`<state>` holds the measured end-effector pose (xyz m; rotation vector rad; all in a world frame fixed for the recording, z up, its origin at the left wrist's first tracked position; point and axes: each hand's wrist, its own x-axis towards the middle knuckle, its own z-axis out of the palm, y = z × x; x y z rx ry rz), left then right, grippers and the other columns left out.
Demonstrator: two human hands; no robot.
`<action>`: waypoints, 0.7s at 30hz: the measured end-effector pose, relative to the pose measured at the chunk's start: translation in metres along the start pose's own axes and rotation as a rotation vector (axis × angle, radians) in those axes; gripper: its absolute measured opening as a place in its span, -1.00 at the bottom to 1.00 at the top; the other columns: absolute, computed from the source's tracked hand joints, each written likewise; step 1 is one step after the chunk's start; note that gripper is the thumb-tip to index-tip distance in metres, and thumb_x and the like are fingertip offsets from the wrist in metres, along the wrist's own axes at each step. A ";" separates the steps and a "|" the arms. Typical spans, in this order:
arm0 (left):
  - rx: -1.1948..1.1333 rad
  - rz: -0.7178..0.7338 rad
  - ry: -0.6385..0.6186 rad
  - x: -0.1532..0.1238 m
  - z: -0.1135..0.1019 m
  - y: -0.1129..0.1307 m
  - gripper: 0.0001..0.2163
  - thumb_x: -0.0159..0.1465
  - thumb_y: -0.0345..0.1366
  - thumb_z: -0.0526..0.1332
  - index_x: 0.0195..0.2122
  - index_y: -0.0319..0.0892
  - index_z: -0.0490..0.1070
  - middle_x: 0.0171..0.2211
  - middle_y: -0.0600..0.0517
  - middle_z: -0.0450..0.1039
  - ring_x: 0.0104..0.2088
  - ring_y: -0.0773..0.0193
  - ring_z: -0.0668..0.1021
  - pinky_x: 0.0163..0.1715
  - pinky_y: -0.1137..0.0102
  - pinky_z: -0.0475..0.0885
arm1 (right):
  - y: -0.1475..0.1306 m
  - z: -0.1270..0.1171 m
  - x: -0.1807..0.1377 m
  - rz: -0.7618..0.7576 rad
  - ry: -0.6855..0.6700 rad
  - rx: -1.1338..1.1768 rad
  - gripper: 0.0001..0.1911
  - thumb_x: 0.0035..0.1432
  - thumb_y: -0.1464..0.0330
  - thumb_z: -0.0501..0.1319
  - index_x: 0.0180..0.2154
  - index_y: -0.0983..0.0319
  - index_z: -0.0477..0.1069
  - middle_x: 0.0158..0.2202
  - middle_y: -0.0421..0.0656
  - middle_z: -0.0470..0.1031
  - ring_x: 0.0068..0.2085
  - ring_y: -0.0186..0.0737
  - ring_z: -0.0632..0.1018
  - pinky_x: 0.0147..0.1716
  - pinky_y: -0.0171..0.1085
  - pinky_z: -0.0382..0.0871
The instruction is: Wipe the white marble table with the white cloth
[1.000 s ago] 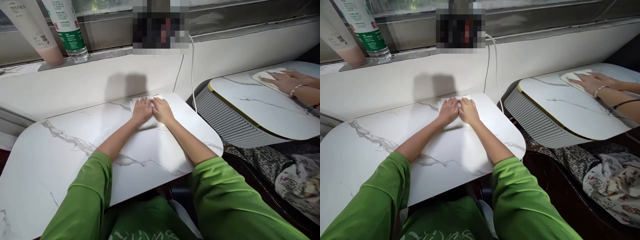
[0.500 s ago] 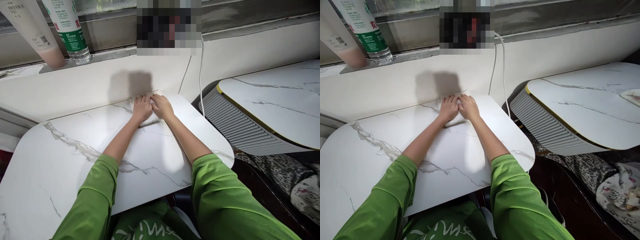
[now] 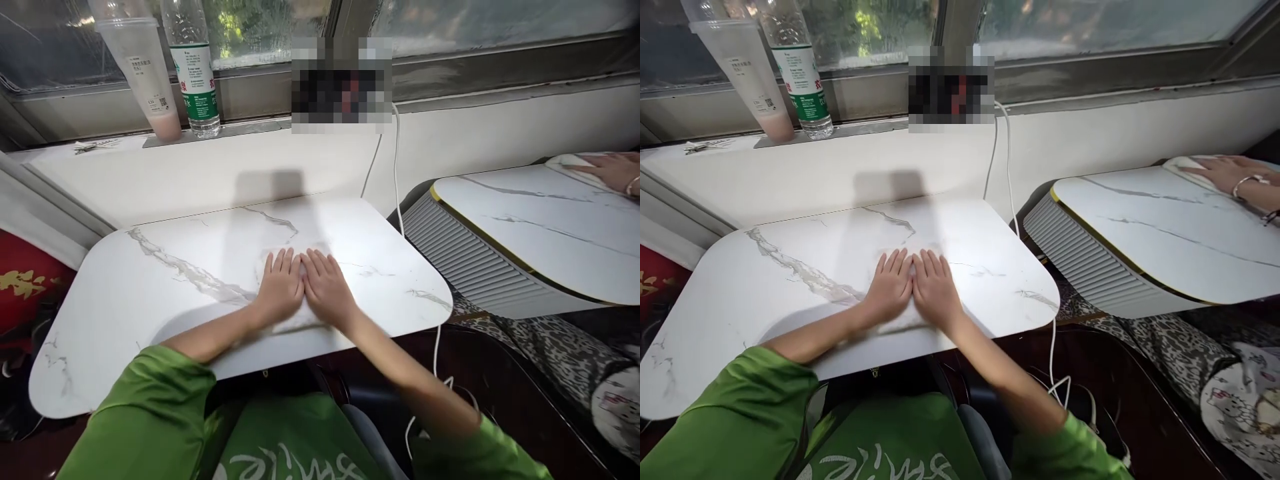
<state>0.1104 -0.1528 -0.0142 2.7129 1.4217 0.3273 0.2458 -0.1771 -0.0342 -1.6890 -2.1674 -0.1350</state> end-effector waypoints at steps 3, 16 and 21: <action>0.019 0.053 0.011 -0.047 -0.007 0.005 -0.54 0.40 -0.30 -0.12 0.27 -0.38 0.17 0.34 -0.22 0.07 0.35 0.00 0.11 0.33 0.03 0.00 | -0.031 -0.009 -0.036 -0.019 0.044 0.020 -0.44 0.30 0.41 -0.14 0.30 0.34 0.11 0.26 0.12 0.29 0.31 0.06 0.23 0.26 0.11 0.08; -0.122 -0.096 -0.020 0.028 -0.010 -0.043 -0.58 0.40 -0.33 -0.15 0.24 -0.26 0.18 0.31 -0.10 0.16 0.33 0.16 0.16 0.34 0.05 -0.07 | -0.016 0.014 0.052 0.071 -0.052 0.060 -0.46 0.32 0.38 -0.17 0.22 0.41 0.25 0.28 0.10 0.26 0.31 0.00 0.24 0.28 0.05 0.04; -0.118 -0.115 0.020 0.091 -0.006 -0.091 -0.61 0.39 -0.37 -0.14 0.19 -0.21 0.23 0.27 -0.08 0.23 0.29 0.22 0.22 0.33 0.10 -0.05 | -0.003 0.036 0.129 0.141 -0.095 0.117 -0.46 0.30 0.39 -0.15 0.24 0.40 0.22 0.30 0.05 0.22 0.33 -0.04 0.19 0.30 0.02 -0.03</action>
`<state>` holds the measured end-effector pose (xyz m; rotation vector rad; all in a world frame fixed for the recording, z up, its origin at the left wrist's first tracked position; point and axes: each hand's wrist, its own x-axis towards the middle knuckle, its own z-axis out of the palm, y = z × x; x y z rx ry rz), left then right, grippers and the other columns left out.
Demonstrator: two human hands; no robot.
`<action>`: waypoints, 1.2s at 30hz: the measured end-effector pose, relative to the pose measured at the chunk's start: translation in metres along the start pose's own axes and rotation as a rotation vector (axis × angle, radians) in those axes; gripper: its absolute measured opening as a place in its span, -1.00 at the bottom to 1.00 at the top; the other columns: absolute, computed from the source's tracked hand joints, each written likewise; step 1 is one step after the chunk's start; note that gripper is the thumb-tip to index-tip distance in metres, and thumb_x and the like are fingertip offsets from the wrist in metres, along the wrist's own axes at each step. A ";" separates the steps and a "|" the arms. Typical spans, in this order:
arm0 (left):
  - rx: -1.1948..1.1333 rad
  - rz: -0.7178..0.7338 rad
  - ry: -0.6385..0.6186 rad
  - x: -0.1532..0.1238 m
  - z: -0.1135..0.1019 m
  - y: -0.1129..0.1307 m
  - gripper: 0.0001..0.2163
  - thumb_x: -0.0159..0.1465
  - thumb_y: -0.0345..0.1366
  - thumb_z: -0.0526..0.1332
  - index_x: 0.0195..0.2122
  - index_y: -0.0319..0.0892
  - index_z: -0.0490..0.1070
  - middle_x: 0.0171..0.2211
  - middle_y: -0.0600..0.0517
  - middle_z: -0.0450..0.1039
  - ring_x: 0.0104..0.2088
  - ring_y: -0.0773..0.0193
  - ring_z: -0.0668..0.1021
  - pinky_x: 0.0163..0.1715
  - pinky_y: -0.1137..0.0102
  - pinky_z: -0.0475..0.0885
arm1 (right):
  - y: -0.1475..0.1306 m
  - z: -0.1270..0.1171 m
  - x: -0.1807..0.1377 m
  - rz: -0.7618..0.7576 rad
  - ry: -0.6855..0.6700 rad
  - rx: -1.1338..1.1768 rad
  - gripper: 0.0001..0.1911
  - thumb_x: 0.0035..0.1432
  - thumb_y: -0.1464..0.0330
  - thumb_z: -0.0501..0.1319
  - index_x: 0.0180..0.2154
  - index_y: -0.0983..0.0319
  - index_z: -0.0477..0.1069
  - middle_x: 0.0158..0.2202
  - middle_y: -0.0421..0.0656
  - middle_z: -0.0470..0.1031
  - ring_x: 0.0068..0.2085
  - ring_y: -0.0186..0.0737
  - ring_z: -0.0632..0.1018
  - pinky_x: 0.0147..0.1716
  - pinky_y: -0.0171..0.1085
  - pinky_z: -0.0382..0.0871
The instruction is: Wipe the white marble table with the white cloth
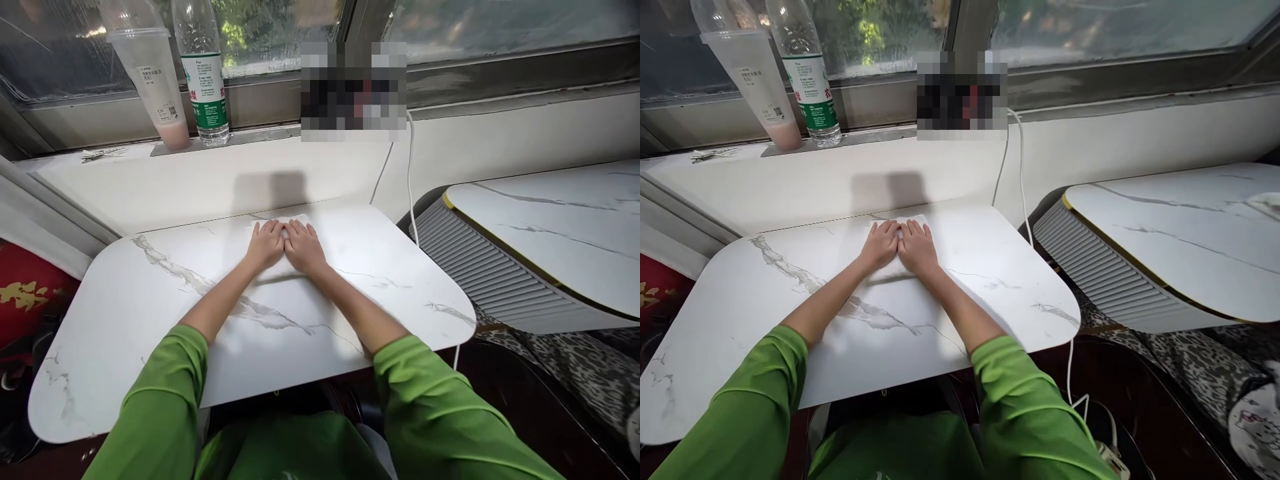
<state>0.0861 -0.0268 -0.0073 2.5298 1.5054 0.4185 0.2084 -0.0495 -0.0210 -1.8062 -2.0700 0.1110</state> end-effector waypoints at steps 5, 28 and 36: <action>0.009 -0.029 0.052 0.034 -0.001 -0.021 -0.62 0.38 -0.40 -0.14 0.15 -0.16 0.26 0.23 -0.05 0.28 0.24 0.25 0.29 0.32 0.14 -0.03 | 0.004 0.009 0.045 -0.006 -0.007 0.041 -0.46 0.26 0.41 -0.14 0.22 0.38 0.23 0.29 0.04 0.24 0.32 -0.06 0.20 0.31 -0.01 -0.08; 0.008 0.148 -0.016 -0.146 -0.018 0.007 -0.54 0.46 -0.18 -0.22 0.26 -0.28 0.17 0.33 -0.17 0.10 0.36 0.06 0.10 0.33 -0.01 -0.05 | -0.052 -0.025 -0.122 -0.080 -0.316 0.159 -0.36 0.34 0.27 -0.11 0.36 0.43 -0.07 0.41 0.06 -0.18 0.41 -0.02 -0.16 0.35 0.10 -0.33; 0.028 0.190 -0.108 -0.206 -0.039 0.015 -0.54 0.45 -0.19 -0.15 0.31 -0.27 0.07 0.37 -0.19 0.00 0.38 0.05 0.02 0.33 -0.04 -0.09 | -0.050 -0.048 -0.164 -0.151 -0.472 0.541 -0.39 0.36 0.19 -0.10 0.35 0.26 0.01 0.41 -0.03 -0.14 0.41 -0.12 -0.11 0.34 0.07 -0.16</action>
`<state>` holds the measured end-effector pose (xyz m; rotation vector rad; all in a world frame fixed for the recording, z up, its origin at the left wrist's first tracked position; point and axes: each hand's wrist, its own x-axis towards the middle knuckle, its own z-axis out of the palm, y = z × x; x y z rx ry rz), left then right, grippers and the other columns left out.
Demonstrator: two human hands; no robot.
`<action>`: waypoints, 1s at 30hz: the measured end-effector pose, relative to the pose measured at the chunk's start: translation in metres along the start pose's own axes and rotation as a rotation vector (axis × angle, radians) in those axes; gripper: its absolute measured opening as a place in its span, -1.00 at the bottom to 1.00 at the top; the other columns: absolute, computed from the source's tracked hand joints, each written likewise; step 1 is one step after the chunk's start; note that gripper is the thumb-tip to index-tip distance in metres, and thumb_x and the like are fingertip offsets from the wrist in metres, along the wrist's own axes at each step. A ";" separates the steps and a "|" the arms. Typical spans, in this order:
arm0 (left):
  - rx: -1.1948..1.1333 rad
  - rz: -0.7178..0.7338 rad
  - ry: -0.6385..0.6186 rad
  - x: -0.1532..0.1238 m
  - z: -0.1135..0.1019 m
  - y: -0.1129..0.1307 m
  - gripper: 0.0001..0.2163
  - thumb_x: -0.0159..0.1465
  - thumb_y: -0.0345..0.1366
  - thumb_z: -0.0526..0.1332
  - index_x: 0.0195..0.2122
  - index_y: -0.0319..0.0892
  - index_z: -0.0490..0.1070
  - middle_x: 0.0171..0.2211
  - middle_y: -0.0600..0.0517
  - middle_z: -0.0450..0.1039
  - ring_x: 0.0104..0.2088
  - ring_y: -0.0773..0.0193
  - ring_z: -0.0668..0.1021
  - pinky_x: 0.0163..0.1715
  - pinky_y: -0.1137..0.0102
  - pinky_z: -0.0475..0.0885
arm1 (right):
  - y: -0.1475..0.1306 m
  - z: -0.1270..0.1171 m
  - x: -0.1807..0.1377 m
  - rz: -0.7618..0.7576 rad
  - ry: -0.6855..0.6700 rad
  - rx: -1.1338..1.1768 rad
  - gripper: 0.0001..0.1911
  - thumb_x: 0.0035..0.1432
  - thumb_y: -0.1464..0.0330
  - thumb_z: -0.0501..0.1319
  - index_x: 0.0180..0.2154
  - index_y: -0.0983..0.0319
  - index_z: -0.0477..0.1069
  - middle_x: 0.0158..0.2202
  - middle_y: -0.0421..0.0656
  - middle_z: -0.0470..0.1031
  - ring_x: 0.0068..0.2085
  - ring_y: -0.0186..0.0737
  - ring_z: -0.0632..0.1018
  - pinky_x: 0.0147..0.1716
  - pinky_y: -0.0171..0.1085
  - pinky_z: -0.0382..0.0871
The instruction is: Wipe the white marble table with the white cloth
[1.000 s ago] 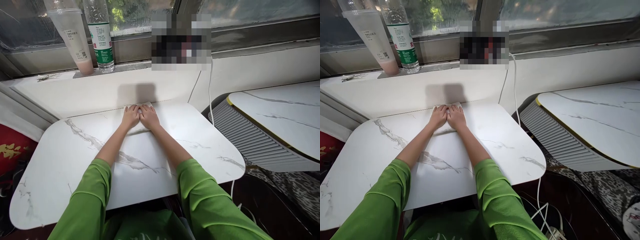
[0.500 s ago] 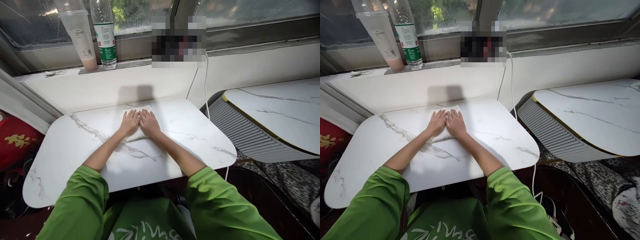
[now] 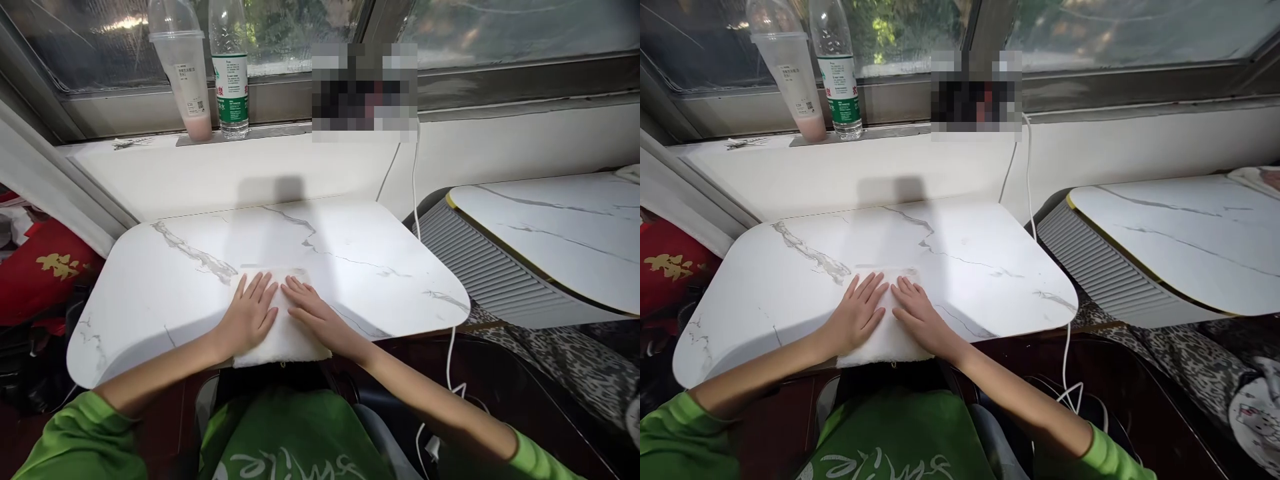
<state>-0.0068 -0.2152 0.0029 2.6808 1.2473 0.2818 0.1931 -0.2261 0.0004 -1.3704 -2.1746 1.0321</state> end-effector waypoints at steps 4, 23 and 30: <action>-0.021 -0.113 -0.079 0.013 -0.001 -0.004 -0.52 0.39 -0.28 -0.13 0.31 -0.35 0.05 0.37 -0.23 -0.02 0.38 0.00 0.01 0.32 -0.07 -0.07 | -0.001 0.019 0.028 -0.084 0.151 -0.316 -0.39 0.32 0.29 -0.09 0.31 0.44 0.09 0.37 0.10 0.00 0.40 -0.03 0.00 0.34 0.07 -0.10; -0.077 -0.245 0.203 0.158 -0.016 -0.169 -0.64 0.24 -0.45 -0.05 0.03 -0.18 0.31 0.13 -0.11 0.38 0.16 0.12 0.37 0.27 0.12 0.09 | 0.009 -0.008 0.247 -0.007 0.383 -0.466 -0.41 0.26 0.45 -0.15 0.29 0.49 0.10 0.33 0.09 0.17 0.33 -0.04 0.17 0.29 -0.03 -0.03; -0.081 -0.235 0.253 0.159 -0.013 -0.178 -0.62 0.26 -0.44 -0.06 0.06 -0.19 0.34 0.17 -0.10 0.36 0.19 0.15 0.35 0.27 0.17 0.09 | 0.011 -0.006 0.257 0.004 0.403 -0.463 -0.43 0.28 0.44 -0.15 0.27 0.49 0.13 0.32 0.06 0.19 0.33 -0.07 0.17 0.31 -0.09 -0.09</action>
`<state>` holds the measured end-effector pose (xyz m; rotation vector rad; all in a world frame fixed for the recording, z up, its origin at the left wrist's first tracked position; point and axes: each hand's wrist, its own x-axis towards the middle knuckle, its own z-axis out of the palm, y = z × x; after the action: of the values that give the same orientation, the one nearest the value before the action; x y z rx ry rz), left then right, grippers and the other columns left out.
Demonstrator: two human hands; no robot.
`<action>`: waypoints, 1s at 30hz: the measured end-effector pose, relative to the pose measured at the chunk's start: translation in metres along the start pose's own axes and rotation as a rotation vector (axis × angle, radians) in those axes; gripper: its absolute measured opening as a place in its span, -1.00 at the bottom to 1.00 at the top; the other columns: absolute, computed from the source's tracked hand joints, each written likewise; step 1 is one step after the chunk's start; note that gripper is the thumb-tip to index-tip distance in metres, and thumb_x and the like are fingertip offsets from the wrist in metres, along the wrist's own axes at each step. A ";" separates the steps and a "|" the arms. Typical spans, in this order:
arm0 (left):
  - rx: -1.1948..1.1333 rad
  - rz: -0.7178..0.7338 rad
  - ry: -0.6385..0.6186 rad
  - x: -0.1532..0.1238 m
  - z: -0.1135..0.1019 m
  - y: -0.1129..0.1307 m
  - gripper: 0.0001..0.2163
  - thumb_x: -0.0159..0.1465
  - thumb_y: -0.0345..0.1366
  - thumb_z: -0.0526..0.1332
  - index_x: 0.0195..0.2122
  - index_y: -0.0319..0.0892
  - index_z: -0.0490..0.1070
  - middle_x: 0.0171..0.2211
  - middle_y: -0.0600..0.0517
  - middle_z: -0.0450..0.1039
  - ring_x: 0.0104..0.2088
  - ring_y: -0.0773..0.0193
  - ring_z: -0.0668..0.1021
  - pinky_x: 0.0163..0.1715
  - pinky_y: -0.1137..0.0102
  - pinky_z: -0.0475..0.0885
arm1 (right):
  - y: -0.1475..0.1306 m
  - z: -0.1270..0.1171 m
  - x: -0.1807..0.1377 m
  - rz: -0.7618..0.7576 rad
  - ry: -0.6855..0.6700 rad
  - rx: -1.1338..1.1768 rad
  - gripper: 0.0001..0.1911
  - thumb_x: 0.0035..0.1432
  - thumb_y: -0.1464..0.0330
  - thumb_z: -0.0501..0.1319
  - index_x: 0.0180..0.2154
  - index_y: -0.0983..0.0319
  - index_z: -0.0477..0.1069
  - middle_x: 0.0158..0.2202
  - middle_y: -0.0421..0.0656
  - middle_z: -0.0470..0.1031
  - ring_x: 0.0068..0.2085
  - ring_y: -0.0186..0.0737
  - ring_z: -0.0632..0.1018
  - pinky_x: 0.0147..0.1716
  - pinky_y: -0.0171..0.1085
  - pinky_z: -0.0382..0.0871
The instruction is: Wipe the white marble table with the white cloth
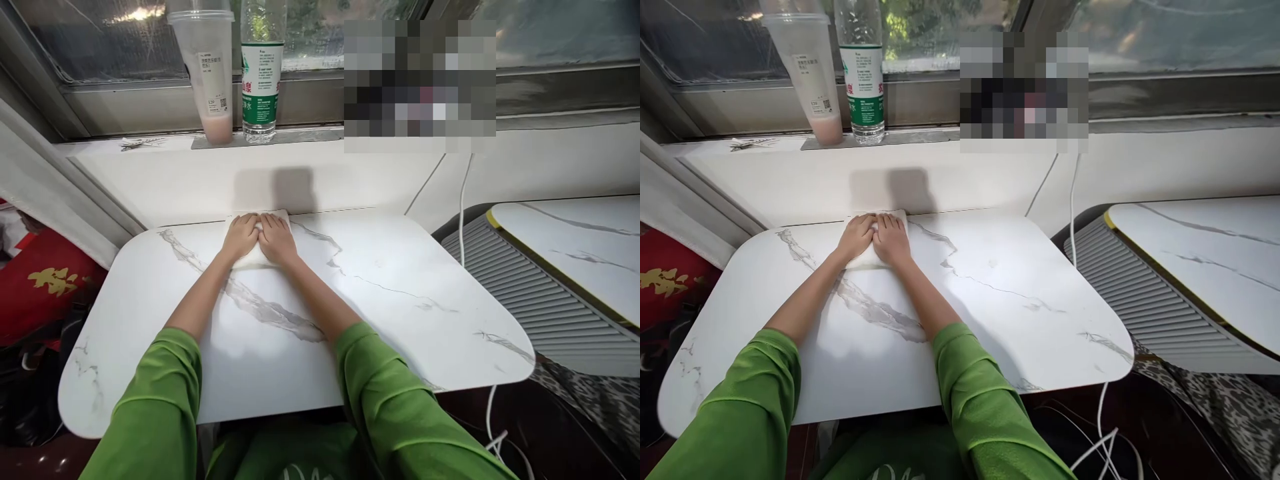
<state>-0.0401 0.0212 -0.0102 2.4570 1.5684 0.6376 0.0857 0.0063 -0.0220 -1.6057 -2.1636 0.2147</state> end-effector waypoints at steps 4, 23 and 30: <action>0.052 -0.045 -0.010 -0.023 -0.003 0.010 -0.62 0.31 -0.43 -0.09 0.09 -0.19 0.32 0.20 -0.08 0.32 0.24 0.19 0.30 0.29 0.18 0.06 | -0.006 -0.002 -0.014 0.020 -0.040 0.042 -0.43 0.26 0.44 -0.13 0.26 0.45 0.15 0.33 0.05 0.17 0.34 -0.07 0.15 0.32 -0.04 -0.11; 0.176 -0.123 0.042 -0.257 -0.042 0.073 -0.58 0.40 -0.34 -0.17 0.23 -0.26 0.17 0.27 -0.20 0.22 0.32 0.05 0.21 0.30 -0.01 0.11 | -0.104 -0.027 -0.211 -0.356 -0.104 0.094 -0.41 0.32 0.36 -0.10 0.29 0.54 0.10 0.34 0.15 0.12 0.37 0.06 0.08 0.35 0.09 -0.11; 0.203 -0.194 0.101 -0.191 -0.054 -0.003 -0.61 0.31 -0.38 -0.06 0.15 -0.22 0.24 0.23 -0.19 0.26 0.28 -0.02 0.26 0.24 0.00 0.20 | -0.118 0.008 -0.120 -0.291 -0.068 0.065 -0.41 0.33 0.34 -0.04 0.31 0.47 0.07 0.37 0.23 -0.03 0.39 0.16 -0.05 0.33 0.11 -0.13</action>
<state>-0.1343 -0.1534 -0.0139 2.3986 1.9713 0.6047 0.0072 -0.1422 -0.0153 -1.2457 -2.3833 0.2493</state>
